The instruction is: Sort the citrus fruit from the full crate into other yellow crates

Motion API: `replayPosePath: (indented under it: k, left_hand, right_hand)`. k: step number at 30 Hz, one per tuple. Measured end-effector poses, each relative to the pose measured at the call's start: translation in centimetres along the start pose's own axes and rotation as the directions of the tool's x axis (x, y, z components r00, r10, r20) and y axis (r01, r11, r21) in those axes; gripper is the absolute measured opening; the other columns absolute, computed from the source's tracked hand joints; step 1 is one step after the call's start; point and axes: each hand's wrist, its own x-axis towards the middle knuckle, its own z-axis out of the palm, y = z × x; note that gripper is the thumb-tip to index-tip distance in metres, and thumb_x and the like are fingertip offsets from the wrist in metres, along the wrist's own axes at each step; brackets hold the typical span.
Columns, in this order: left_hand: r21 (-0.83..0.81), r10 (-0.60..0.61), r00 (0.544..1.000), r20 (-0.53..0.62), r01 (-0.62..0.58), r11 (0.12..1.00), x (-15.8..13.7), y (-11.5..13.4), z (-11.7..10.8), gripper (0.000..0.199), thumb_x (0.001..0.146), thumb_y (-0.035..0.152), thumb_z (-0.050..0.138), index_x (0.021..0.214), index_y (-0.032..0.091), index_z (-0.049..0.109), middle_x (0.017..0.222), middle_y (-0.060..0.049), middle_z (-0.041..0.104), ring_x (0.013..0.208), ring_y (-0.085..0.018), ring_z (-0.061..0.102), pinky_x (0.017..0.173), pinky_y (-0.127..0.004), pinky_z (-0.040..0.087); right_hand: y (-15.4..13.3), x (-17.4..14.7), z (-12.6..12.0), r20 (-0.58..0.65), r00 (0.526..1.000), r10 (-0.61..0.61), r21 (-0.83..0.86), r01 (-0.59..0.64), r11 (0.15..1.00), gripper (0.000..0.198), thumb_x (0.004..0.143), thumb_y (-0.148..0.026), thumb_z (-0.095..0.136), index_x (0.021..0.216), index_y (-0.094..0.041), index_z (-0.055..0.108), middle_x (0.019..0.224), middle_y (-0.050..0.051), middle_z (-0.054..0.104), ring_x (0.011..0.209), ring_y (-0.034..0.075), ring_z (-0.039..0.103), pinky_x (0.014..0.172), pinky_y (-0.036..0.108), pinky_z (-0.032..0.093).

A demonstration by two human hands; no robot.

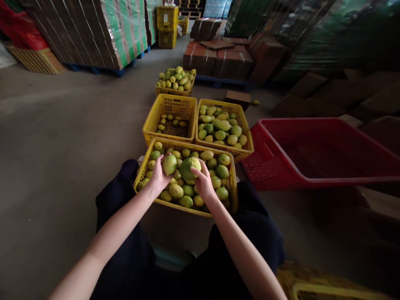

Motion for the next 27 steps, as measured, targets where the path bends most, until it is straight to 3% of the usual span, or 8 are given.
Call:
replayPosePath:
  k: [3,7,12,17,24,27]
  left_hand:
    - [-0.031,-0.038,0.999,-0.003,0.038,0.999,0.1,-0.2,0.2,0.021,0.104,0.03,0.051,0.108,0.023,0.07,0.083,-0.001,0.073,0.071,-0.016,0.072,0.063,-0.025,0.059]
    - [-0.049,-0.118,0.992,0.055,0.12,0.992,0.2,-0.3,0.4,0.029,0.107,0.024,0.044,0.119,0.019,0.069,0.081,-0.007,0.073,0.07,-0.018,0.072,0.062,-0.023,0.061]
    - [-0.108,-0.187,0.982,0.039,0.191,0.976,-0.4,-0.1,0.6,0.037,0.108,0.031,0.042,0.13,0.014,0.066,0.082,-0.011,0.073,0.067,-0.018,0.072,0.053,-0.021,0.061]
    - [-0.122,-0.247,0.969,0.017,0.247,0.961,-0.6,0.2,0.8,0.037,0.109,0.038,0.044,0.123,0.013,0.066,0.077,-0.008,0.069,0.052,-0.013,0.063,0.04,-0.015,0.053]
    - [-0.068,-0.198,0.98,-0.012,0.197,0.978,-0.3,-0.2,0.7,0.033,0.11,0.039,0.045,0.107,0.014,0.067,0.07,-0.005,0.063,0.045,-0.01,0.053,0.034,-0.012,0.042]
    - [-0.052,-0.178,0.984,-0.025,0.177,0.983,-0.4,-0.4,0.8,0.031,0.109,0.037,0.046,0.106,0.014,0.067,0.071,-0.005,0.064,0.049,-0.011,0.056,0.037,-0.013,0.045]
  right_hand:
    - [0.1,0.9,0.0,-0.058,0.986,0.155,0.111,-0.148,0.983,0.024,0.072,-0.031,0.075,0.094,-0.024,0.07,0.084,-0.001,0.076,0.079,0.022,0.071,0.058,0.028,0.059]
    - [-0.3,1.3,-0.1,-0.012,0.945,0.327,0.212,-0.317,0.924,0.026,0.082,-0.041,0.064,0.093,-0.019,0.07,0.073,0.005,0.075,0.06,0.023,0.069,0.047,0.033,0.058]
    - [-0.5,1.4,-0.6,0.003,0.919,0.395,0.292,-0.379,0.878,0.033,0.092,-0.05,0.053,0.097,-0.019,0.067,0.07,0.007,0.075,0.046,0.02,0.063,0.036,0.029,0.051]
    - [-0.7,1.8,-1.1,0.024,0.879,0.476,0.359,-0.452,0.817,0.042,0.1,-0.054,0.044,0.109,-0.019,0.066,0.072,0.009,0.075,0.047,0.021,0.063,0.039,0.029,0.055]
    - [-0.9,1.6,-0.9,-0.086,0.802,0.591,0.386,-0.52,0.762,0.043,0.102,-0.048,0.042,0.124,-0.016,0.062,0.073,0.01,0.073,0.049,0.02,0.06,0.039,0.027,0.052]
    - [-0.6,1.8,-1.3,-0.079,0.786,0.614,0.387,-0.543,0.745,0.04,0.101,-0.047,0.044,0.122,-0.018,0.061,0.077,0.009,0.073,0.05,0.02,0.058,0.039,0.027,0.051]
